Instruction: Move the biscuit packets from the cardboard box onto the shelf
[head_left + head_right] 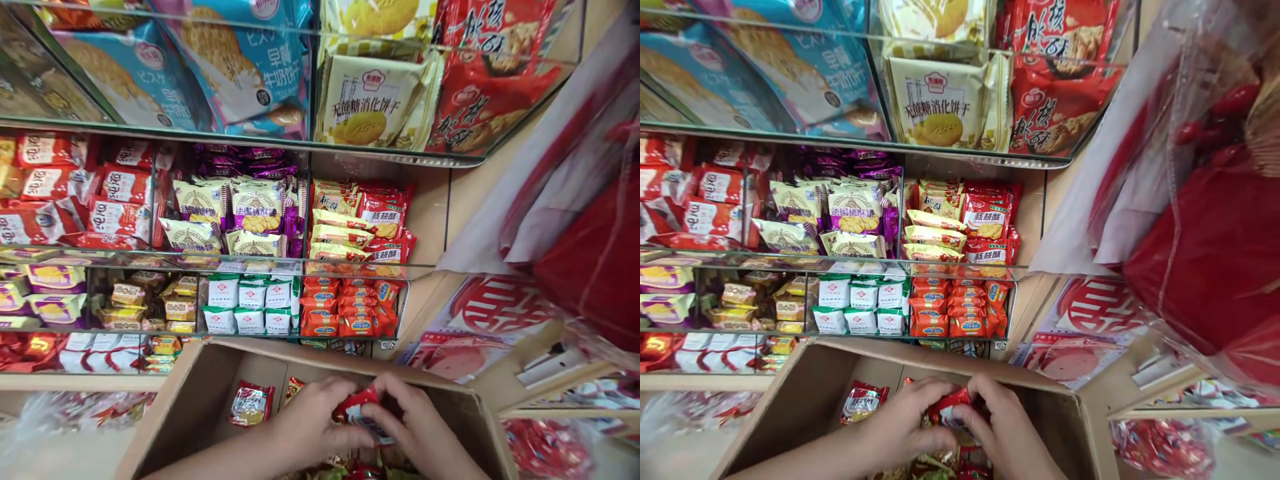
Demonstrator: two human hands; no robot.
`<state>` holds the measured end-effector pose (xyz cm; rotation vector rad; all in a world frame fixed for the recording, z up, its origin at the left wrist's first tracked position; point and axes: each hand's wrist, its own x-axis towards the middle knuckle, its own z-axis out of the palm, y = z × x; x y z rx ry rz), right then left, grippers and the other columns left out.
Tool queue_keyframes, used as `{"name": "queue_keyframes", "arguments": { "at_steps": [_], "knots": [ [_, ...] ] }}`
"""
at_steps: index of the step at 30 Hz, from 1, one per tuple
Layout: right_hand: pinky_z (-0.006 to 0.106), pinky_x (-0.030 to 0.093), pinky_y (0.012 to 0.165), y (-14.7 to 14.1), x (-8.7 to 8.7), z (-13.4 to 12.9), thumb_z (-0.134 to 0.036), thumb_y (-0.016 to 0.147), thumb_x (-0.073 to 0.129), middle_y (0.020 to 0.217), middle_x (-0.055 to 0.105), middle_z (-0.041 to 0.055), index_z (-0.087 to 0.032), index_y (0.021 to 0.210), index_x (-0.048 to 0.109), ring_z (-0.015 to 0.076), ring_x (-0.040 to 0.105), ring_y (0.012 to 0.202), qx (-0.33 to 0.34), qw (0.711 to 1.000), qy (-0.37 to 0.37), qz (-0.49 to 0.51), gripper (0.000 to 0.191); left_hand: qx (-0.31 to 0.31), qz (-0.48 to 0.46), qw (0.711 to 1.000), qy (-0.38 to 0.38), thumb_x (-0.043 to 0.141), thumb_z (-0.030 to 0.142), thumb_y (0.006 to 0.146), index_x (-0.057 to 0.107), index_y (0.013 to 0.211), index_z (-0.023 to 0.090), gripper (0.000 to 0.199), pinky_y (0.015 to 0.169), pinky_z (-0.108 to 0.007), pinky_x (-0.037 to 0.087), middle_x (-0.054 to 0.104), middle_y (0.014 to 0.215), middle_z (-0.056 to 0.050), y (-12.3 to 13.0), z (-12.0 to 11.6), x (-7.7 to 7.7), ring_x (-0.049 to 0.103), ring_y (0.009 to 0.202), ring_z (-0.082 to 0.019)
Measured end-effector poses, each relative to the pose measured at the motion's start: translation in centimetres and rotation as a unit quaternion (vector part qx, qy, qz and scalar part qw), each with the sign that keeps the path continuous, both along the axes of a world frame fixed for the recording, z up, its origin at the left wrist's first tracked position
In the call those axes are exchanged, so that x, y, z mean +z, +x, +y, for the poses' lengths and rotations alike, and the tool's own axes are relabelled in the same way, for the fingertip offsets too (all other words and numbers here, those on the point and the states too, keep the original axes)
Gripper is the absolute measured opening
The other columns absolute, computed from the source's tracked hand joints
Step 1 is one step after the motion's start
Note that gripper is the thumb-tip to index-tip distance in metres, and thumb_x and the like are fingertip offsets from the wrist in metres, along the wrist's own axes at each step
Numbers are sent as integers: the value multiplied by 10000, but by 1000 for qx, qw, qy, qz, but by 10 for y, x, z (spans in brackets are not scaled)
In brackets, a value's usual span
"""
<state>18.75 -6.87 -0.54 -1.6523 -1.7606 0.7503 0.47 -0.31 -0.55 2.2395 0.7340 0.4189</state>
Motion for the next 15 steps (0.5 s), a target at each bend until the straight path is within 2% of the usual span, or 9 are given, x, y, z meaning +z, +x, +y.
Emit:
{"name": "queue_keyframes", "arguments": {
  "at_steps": [2,3,6,9,12,15],
  "knots": [
    [215,431,598,-6,10,0,-452,820,479,716,589,6,-189,779,525,128,545,655,-80,990,54,102,270,52,-62,996,-27,541,464,803,644,820,166,316,616,-246,468,663,730,-33,15,2,8,593,659,-159],
    [216,437,587,-9,12,0,-474,814,479,729,595,15,-185,808,536,131,549,654,-135,976,82,150,295,86,-102,990,-39,515,436,827,624,767,163,301,586,-229,438,631,673,-14,20,2,13,558,616,-136],
    [203,425,525,-16,13,-1,-519,800,474,681,564,9,-176,812,531,122,516,593,-274,927,137,216,349,152,-211,960,-101,502,439,831,539,777,171,276,537,-212,383,539,627,22,29,1,24,460,566,-104],
    [188,382,483,-22,13,0,-520,814,453,599,500,-17,-184,722,496,107,461,543,-291,926,146,190,351,149,-258,945,-139,465,435,853,457,799,192,250,527,-206,357,454,620,49,31,1,30,392,557,-91],
    [196,368,500,-28,17,0,-503,849,395,586,496,-18,-193,709,496,111,458,545,-267,938,166,147,355,154,-265,948,-81,402,395,886,430,745,198,244,563,-214,355,415,627,49,30,5,35,380,585,-94],
    [209,351,517,-38,18,-1,-476,873,355,567,489,-22,-204,703,493,111,444,523,-287,933,181,118,350,163,-244,956,-13,362,358,896,400,701,208,249,553,-225,341,394,601,51,27,10,37,371,564,-99]
  ]
}}
